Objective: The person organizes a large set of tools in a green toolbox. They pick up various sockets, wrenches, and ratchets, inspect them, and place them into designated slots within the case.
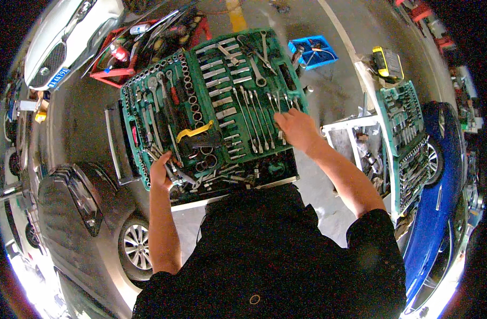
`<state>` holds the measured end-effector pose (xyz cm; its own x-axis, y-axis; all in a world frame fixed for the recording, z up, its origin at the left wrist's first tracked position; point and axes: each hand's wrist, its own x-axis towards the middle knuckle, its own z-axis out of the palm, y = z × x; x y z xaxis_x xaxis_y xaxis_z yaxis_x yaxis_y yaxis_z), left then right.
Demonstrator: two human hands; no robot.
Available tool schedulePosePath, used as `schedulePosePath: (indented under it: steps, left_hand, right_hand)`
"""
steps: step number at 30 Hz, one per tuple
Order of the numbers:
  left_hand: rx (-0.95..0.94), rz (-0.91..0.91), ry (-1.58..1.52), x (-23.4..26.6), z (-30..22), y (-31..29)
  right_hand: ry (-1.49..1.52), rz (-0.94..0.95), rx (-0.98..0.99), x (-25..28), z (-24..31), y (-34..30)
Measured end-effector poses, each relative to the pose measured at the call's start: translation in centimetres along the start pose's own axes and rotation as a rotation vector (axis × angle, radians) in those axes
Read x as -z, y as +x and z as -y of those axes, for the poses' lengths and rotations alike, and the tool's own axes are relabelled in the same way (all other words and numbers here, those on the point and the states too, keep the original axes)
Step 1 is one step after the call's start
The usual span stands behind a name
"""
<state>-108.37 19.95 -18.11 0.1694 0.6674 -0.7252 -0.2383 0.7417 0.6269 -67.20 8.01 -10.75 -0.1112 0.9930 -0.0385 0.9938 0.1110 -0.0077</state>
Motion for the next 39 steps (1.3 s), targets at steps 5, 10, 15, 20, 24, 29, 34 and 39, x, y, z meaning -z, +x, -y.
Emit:
schedulePosePath:
  steps: [5, 10, 15, 20, 24, 29, 34, 39]
  left_hand:
    - [0.031, -0.068, 0.014, -0.6, 0.0, 0.3]
    - [-0.044, -0.085, 0.018, -1.0, 0.5, -0.1]
    - [-0.079, -0.075, 0.009, -1.5, 0.3, -0.4]
    - [-0.063, -0.141, 0.056, -2.7, -0.3, -1.7]
    - [-0.084, -0.114, 0.001, -1.9, 0.2, -1.2]
    - [-0.090, -0.077, -0.026, -1.9, 0.1, -1.5]
    - [-0.071, -0.046, -0.026, -1.6, 0.3, -1.0]
    - [-0.083, -0.058, -0.012, -1.8, -0.3, -1.6]
  right_hand:
    - [-0.052, 0.220, 0.148, -3.2, -0.8, -1.1]
    - [0.228, 0.052, 0.117, -1.5, 1.0, -0.1]
    - [0.158, 0.113, 0.150, -4.0, 5.0, 2.1]
    - [0.054, 0.158, 0.097, -5.1, 6.4, 1.6]
    - [0.093, 0.147, 0.137, -3.8, 6.3, 1.7]
    - [0.096, 0.185, 0.207, -2.8, 6.3, 2.2]
    - [0.078, 0.216, 0.256, -2.7, 6.3, 2.3]
    - [0.089, 0.241, 0.312, -3.2, 6.4, 2.8]
